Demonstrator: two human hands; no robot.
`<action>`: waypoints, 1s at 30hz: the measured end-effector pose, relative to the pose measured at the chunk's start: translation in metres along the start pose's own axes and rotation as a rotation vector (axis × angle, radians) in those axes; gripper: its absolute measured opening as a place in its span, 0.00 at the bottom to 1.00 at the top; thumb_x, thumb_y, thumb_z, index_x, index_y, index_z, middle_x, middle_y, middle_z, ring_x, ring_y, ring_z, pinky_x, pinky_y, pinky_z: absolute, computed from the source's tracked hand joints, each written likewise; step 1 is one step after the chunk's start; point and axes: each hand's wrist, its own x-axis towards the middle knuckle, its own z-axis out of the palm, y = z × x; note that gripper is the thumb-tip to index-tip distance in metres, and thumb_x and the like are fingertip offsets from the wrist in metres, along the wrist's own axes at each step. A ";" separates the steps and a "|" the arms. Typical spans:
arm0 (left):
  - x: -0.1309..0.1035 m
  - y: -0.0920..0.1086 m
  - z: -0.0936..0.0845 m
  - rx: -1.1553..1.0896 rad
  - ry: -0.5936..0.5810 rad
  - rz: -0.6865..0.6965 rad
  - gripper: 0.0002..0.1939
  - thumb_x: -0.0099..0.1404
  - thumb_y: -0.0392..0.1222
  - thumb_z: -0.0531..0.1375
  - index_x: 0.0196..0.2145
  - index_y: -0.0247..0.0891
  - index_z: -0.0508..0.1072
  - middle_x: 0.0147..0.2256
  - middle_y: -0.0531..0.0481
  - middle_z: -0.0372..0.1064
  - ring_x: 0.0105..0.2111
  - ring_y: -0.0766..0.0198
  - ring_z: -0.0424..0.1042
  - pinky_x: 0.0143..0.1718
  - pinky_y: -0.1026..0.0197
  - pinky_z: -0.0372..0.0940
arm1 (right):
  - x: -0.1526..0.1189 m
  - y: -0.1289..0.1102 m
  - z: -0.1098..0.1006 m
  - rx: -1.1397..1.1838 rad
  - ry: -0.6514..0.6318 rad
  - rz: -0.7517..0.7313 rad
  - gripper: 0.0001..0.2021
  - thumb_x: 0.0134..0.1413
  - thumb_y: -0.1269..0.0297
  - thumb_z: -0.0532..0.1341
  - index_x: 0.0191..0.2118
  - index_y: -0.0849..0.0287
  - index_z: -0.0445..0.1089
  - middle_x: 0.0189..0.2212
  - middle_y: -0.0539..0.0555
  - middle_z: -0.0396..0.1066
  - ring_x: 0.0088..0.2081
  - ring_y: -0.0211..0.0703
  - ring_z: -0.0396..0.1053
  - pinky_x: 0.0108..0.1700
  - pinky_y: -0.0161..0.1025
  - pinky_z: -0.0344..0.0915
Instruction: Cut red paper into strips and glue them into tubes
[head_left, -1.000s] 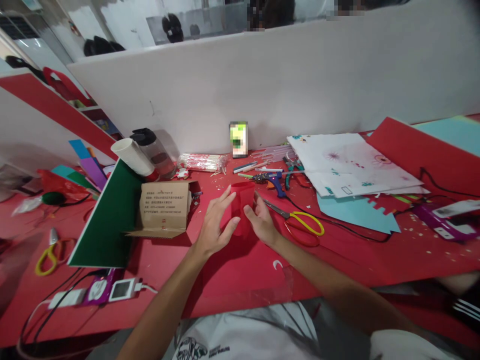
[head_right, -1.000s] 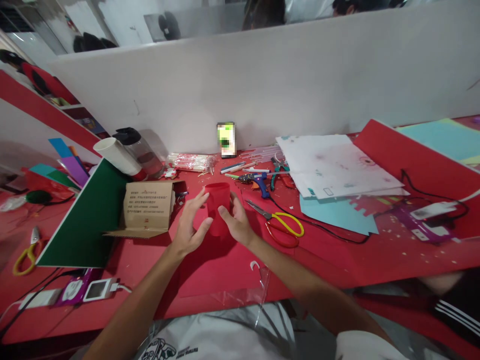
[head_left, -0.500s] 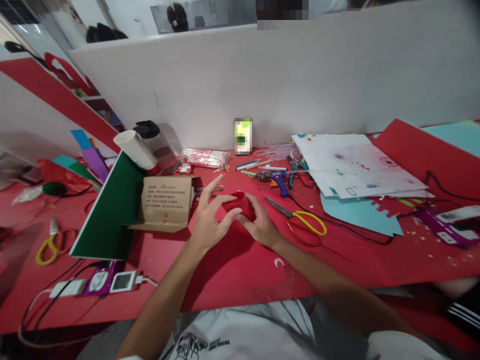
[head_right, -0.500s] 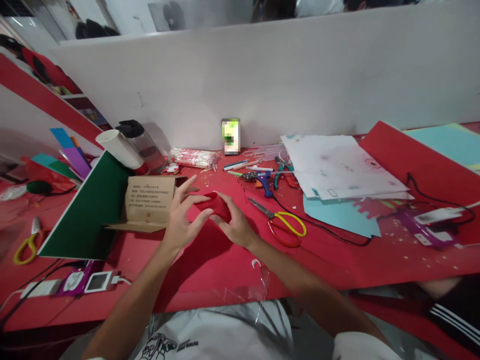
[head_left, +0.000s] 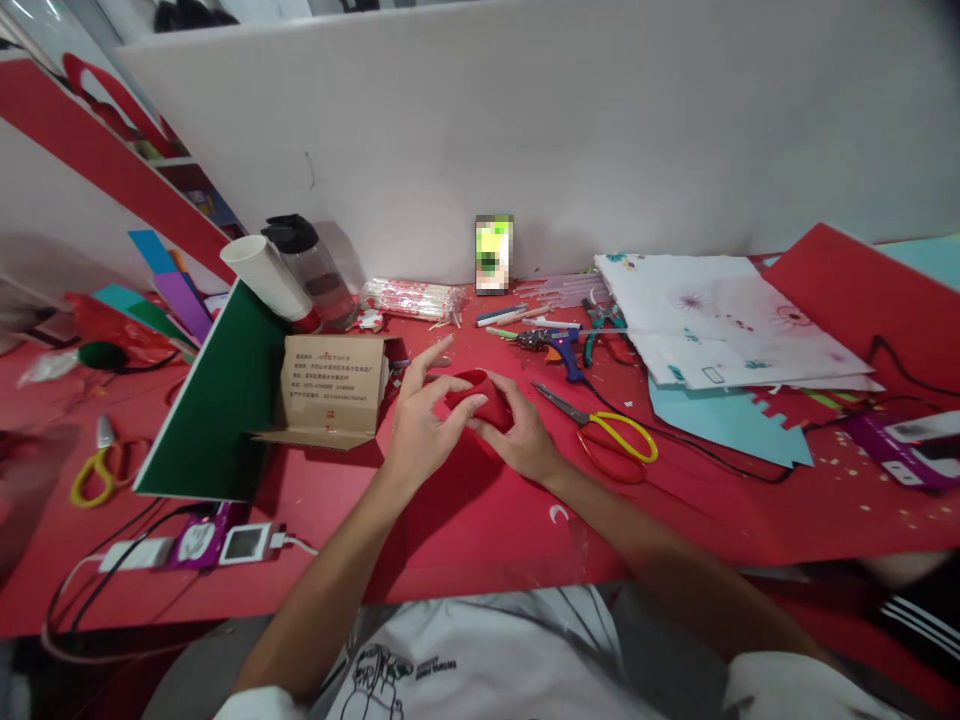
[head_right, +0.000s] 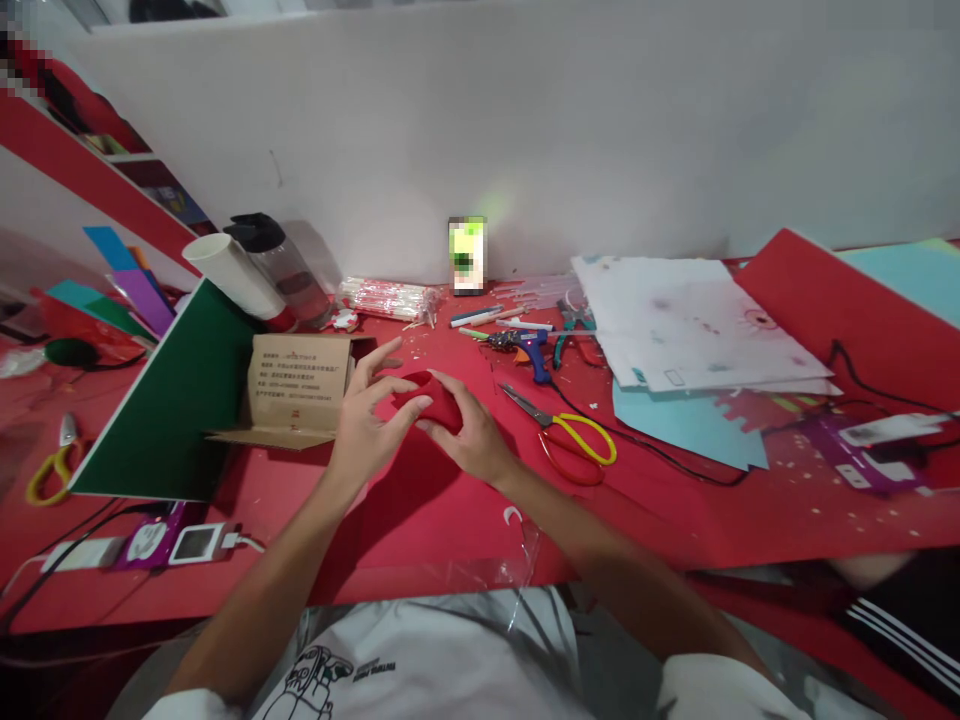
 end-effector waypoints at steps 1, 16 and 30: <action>0.001 0.000 0.000 -0.015 -0.006 -0.016 0.05 0.68 0.43 0.66 0.36 0.40 0.77 0.65 0.43 0.64 0.55 0.53 0.72 0.58 0.44 0.69 | 0.000 0.000 0.000 -0.007 -0.007 0.002 0.30 0.58 0.55 0.69 0.64 0.48 0.65 0.61 0.57 0.71 0.61 0.55 0.69 0.64 0.54 0.65; 0.005 -0.009 -0.002 -0.138 -0.051 -0.137 0.07 0.67 0.45 0.67 0.34 0.41 0.79 0.65 0.44 0.64 0.55 0.52 0.72 0.59 0.43 0.68 | -0.002 0.007 0.000 0.016 -0.048 0.003 0.25 0.64 0.55 0.63 0.64 0.47 0.64 0.60 0.54 0.72 0.59 0.54 0.71 0.61 0.52 0.67; 0.012 -0.032 -0.010 -0.232 -0.023 -0.253 0.11 0.62 0.49 0.70 0.29 0.39 0.79 0.51 0.43 0.74 0.50 0.53 0.74 0.56 0.48 0.68 | 0.014 0.006 -0.016 -0.089 -0.049 -0.008 0.30 0.59 0.53 0.68 0.65 0.46 0.65 0.57 0.57 0.71 0.57 0.54 0.69 0.61 0.54 0.64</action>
